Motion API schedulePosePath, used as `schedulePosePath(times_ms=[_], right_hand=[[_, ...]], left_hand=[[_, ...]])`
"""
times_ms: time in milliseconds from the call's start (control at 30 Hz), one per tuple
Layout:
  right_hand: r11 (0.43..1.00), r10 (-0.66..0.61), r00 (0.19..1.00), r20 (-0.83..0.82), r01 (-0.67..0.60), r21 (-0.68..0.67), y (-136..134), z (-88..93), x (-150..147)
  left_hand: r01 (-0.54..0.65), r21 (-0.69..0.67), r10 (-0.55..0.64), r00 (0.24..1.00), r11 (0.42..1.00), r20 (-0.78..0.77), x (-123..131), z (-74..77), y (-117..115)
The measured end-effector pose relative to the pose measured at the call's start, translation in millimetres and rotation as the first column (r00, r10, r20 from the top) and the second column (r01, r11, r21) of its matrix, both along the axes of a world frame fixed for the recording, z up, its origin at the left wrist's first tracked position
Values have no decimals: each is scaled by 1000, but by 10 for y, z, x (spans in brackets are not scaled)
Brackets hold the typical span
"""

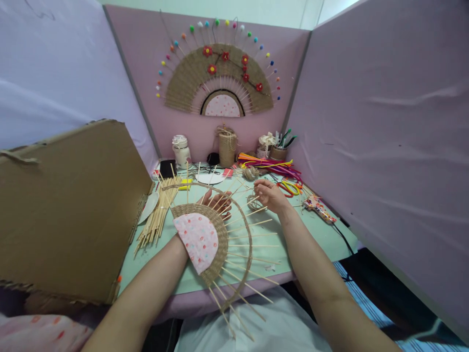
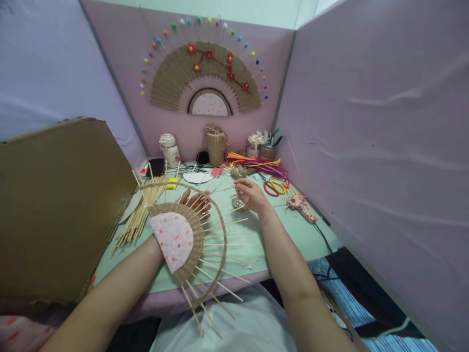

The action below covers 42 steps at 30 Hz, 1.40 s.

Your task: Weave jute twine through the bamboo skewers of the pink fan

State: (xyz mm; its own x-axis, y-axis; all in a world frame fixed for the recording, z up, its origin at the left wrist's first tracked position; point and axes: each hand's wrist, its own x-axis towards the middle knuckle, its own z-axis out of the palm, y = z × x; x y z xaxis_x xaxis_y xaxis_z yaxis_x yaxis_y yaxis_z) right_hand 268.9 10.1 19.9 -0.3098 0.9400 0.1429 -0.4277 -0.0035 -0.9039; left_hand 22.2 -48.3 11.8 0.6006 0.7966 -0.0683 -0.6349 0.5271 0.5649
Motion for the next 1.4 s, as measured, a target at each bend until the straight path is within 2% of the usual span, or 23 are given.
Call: schedulePosePath(times_ms=[267, 400, 633, 767, 867, 967, 1100, 1233, 1400], right_hand=[[996, -47, 992, -118, 56, 75, 27, 119, -32], [995, -45, 993, -112, 54, 82, 21, 154, -30], [995, -60, 993, -106, 68, 76, 14, 258, -5], [996, -53, 998, -21, 54, 76, 33, 279, -8], [997, -62, 992, 112, 57, 53, -13, 187, -8], [1000, 10, 966, 257, -13, 8, -131, 49, 7], [981, 179, 889, 422, -192, -12, -316, -67, 23], [944, 296, 853, 431, -331, 6, -411, -84, -13], [947, 292, 864, 410, -320, 1, -427, -76, -40]], left_hand=[[-14, 120, 16, 1000, 993, -13, 44, 72, -83], [-5, 132, 12, 999, 991, -48, 23, 101, -94], [102, 113, -100, 995, 988, -24, -55, 60, -37], [97, 117, -97, 995, 988, -7, -71, 74, -37], [96, 109, -96, 995, 989, -4, -82, 83, -34], [81, 112, -79, 997, 990, -22, -85, 95, -33], [59, 128, -53, 997, 990, -53, -56, 133, -62], [40, 119, -31, 996, 992, -79, -22, 169, -106], [35, 121, -30, 999, 992, -43, -26, 151, -90]])
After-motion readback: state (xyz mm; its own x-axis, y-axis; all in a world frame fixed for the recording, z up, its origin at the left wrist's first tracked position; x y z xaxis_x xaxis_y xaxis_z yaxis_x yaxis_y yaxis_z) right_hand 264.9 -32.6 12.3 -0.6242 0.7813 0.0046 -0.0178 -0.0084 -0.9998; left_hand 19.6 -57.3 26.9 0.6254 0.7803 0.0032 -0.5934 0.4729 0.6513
